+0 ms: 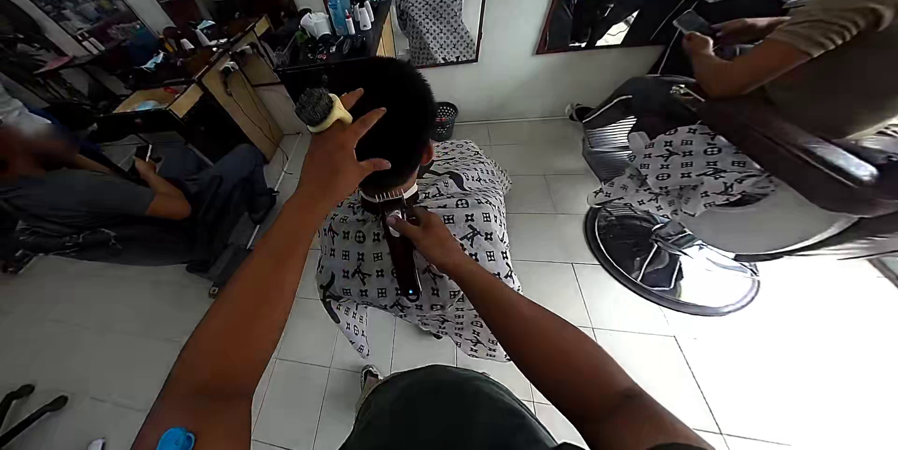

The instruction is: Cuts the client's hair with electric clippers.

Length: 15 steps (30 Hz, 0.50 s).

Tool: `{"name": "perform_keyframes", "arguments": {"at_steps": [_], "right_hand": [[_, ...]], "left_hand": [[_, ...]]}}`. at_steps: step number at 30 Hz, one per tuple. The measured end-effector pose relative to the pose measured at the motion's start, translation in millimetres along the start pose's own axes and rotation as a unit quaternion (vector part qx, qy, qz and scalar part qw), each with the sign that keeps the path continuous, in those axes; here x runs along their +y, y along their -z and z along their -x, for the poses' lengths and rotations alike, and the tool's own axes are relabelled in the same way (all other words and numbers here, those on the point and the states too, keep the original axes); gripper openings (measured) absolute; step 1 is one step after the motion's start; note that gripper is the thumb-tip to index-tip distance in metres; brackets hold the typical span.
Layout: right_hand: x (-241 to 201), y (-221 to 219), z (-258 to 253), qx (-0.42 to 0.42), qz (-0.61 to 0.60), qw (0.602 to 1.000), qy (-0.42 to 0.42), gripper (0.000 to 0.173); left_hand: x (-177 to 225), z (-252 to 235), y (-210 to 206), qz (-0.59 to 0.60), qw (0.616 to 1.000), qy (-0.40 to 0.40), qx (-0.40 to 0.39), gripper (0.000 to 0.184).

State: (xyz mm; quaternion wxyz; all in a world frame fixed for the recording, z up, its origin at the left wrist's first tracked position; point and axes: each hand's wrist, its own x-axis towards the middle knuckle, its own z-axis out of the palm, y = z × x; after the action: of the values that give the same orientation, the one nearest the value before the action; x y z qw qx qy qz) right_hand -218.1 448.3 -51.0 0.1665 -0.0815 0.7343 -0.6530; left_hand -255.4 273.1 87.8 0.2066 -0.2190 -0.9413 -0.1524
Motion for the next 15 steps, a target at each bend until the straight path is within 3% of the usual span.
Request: {"name": "perform_keyframes", "arguments": {"at_steps": [4, 8, 12, 15], "right_hand": [[4.2, 2.4, -10.1, -0.01, -0.032, 0.999, -0.028, 0.045], [5.2, -2.2, -14.6, 0.015, -0.033, 0.999, 0.016, 0.043], [4.0, -2.5, -15.5, 0.01, -0.045, 0.999, -0.014, 0.043], [7.5, -5.0, -17.6, 0.021, -0.056, 0.998, 0.02, 0.043]], "left_hand": [[-1.9, 3.0, -4.9, -0.004, 1.0, 0.005, 0.009, 0.075], [-3.3, 3.9, -6.9, -0.01, 1.0, 0.011, 0.004, 0.078], [-2.6, 2.9, -7.7, -0.012, 1.0, 0.018, -0.004, 0.081], [-3.7, 1.7, -8.3, -0.005, 1.0, 0.009, 0.001, 0.08]]}}
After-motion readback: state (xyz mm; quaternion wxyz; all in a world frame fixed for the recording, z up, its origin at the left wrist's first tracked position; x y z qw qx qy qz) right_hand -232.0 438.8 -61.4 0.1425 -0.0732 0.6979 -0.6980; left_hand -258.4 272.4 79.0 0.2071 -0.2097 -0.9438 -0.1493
